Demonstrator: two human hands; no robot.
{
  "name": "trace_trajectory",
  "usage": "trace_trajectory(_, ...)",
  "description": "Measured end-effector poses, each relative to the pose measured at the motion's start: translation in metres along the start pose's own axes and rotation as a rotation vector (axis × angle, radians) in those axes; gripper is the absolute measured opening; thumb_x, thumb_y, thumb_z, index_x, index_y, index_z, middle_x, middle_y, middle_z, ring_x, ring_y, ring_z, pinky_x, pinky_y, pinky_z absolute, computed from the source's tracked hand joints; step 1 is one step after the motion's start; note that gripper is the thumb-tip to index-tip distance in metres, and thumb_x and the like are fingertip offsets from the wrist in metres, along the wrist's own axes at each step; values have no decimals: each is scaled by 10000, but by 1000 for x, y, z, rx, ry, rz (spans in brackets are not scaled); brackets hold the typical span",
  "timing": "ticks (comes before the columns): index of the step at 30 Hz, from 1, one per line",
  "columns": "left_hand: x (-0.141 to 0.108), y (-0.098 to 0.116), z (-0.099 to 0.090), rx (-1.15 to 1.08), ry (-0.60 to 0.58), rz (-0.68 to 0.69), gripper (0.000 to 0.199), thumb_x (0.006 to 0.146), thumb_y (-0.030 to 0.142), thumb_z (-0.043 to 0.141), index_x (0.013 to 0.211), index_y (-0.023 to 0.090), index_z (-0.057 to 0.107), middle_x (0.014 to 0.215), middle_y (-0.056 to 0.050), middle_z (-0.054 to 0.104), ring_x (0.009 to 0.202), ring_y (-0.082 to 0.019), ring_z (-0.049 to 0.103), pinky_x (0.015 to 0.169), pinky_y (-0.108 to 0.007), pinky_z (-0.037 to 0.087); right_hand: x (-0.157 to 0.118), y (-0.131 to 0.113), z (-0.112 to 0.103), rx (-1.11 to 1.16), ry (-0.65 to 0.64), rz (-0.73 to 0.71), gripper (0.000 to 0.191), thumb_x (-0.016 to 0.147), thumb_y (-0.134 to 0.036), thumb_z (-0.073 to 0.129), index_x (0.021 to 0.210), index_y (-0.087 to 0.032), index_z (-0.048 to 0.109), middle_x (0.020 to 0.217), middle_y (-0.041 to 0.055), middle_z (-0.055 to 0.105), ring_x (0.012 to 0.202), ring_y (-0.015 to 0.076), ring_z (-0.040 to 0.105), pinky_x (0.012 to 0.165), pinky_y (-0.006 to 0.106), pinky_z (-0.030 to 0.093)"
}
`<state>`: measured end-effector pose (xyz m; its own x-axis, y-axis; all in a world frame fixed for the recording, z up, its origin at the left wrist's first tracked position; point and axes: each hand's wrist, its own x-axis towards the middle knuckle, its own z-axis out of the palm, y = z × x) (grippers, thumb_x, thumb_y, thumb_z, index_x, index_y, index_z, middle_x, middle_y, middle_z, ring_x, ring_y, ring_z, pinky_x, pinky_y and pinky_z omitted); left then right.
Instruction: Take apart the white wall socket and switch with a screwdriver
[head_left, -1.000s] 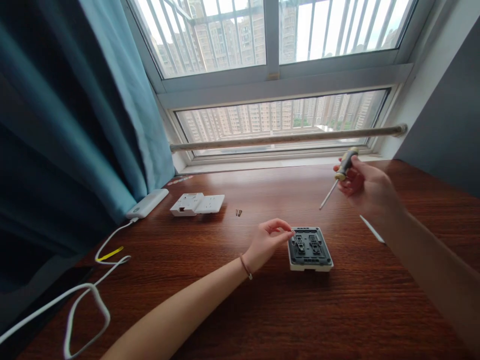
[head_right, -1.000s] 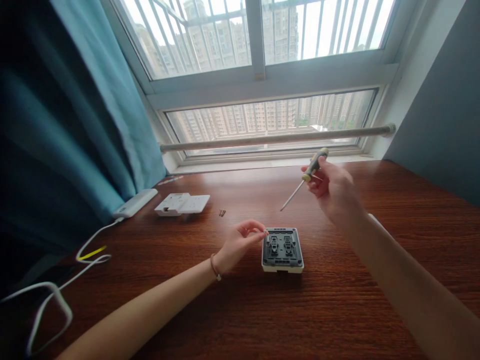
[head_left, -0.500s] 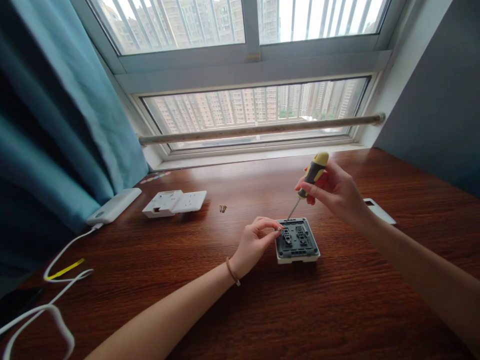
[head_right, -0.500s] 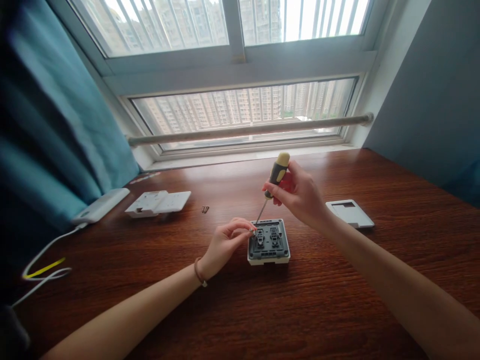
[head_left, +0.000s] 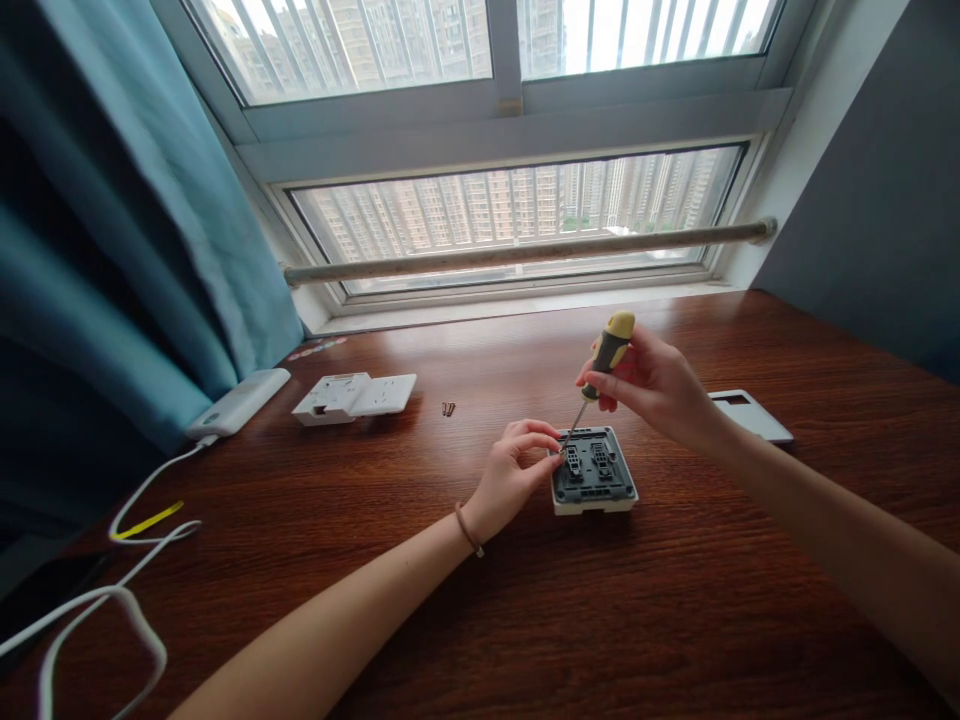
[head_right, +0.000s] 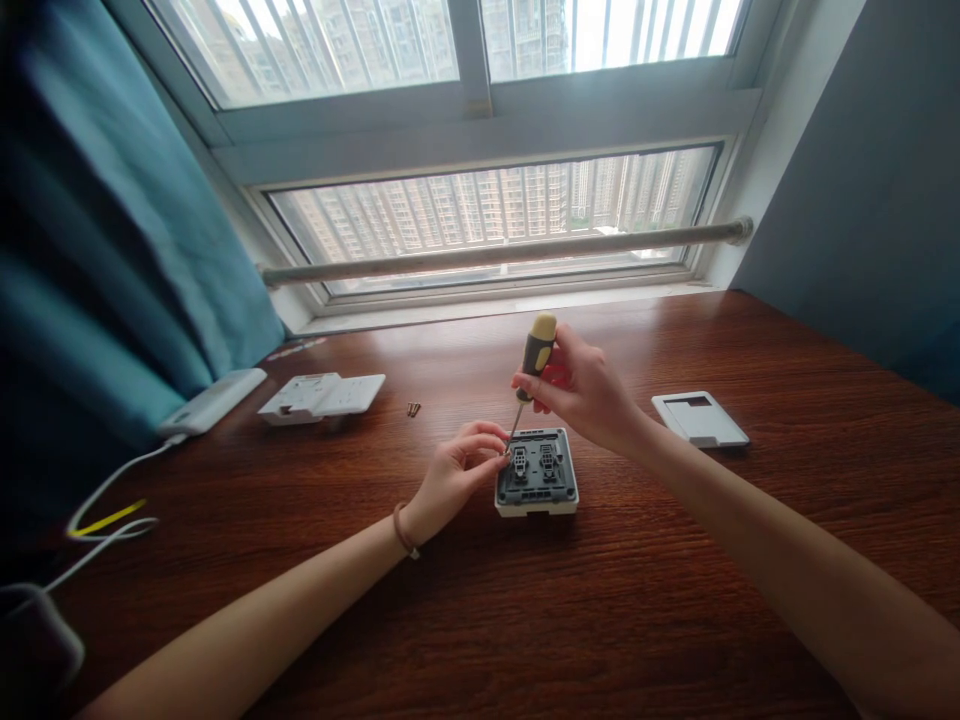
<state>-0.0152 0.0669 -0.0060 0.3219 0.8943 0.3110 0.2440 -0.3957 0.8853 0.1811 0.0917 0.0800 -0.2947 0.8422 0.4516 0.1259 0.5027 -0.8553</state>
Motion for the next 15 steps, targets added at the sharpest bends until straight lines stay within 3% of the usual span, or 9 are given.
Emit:
trace_trajectory(7, 0, 0, 0, -3, 9, -2, 108, 765, 279, 611, 767, 179, 649, 978, -72, 591, 990, -207, 532, 899, -347, 409, 0, 1, 0, -21, -22, -17, 317, 754, -325, 648, 955, -181, 448, 795, 38, 629, 578, 141, 603, 504, 288, 513)
trace_trajectory(11, 0, 1, 0, 15, -1, 9, 94, 772, 257, 602, 777, 179, 652, 977, -71, 590, 1002, -207, 522, 920, -355, 393, -2, -8, 1, -122, -120, -104, 289, 770, -276, 630, 991, -180, 470, 827, 51, 639, 737, 185, 621, 688, 351, 519)
trace_trajectory(15, -1, 1, 1, 40, -6, 25, 69, 762, 239, 612, 758, 180, 647, 972, -68, 589, 1002, -206, 518, 943, -369, 375, -5, -13, 6, -136, -115, -168, 528, 767, -221, 631, 1227, -246, 373, 910, 34, 624, 754, 178, 615, 716, 357, 519)
